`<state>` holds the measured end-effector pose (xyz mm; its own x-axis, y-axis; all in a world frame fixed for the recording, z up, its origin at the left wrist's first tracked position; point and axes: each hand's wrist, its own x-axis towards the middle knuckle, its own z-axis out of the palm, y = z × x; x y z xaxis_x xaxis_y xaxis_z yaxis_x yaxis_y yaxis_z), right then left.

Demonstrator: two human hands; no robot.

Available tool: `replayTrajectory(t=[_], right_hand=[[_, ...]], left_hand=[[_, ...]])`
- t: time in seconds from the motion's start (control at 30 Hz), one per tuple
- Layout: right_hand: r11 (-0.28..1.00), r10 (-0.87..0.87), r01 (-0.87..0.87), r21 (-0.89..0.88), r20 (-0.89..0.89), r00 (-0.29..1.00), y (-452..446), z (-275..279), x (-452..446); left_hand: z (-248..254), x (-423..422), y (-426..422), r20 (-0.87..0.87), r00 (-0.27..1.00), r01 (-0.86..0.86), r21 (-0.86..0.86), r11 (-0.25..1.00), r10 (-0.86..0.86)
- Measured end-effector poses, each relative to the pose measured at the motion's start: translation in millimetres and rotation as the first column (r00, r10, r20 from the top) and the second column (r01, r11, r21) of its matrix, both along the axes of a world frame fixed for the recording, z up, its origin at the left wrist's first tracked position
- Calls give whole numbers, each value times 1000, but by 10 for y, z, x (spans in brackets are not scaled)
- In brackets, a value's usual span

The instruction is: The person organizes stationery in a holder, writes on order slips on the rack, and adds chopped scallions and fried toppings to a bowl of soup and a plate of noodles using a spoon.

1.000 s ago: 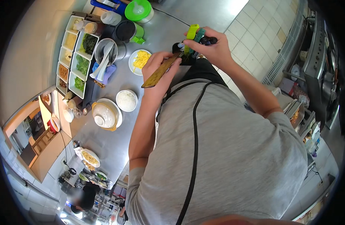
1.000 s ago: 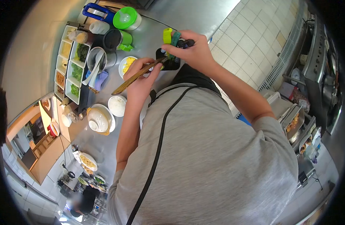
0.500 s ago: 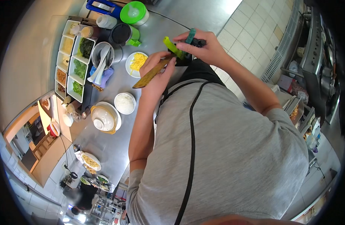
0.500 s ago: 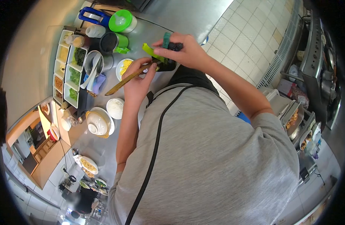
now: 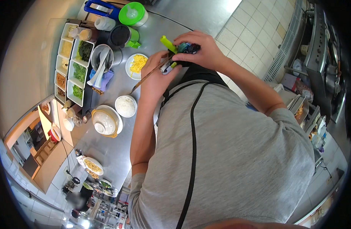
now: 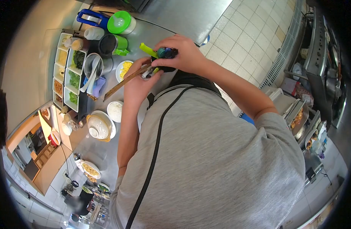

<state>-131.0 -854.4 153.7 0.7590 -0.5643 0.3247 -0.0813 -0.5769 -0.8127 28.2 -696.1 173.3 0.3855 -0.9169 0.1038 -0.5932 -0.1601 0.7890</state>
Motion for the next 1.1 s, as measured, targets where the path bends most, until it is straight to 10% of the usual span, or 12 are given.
replayTrajectory(t=[0.23, 1.1], right_hand=[[757, 235, -152, 636, -48, 971, -284, 37, -95], [782, 194, -89, 617, -105, 975, -230, 82, -161]], left_hand=[[-64, -24, 16, -173, 983, -22, 185, 983, 54], [-209, -108, 34, -330, 927, -165, 72, 984, 180]])
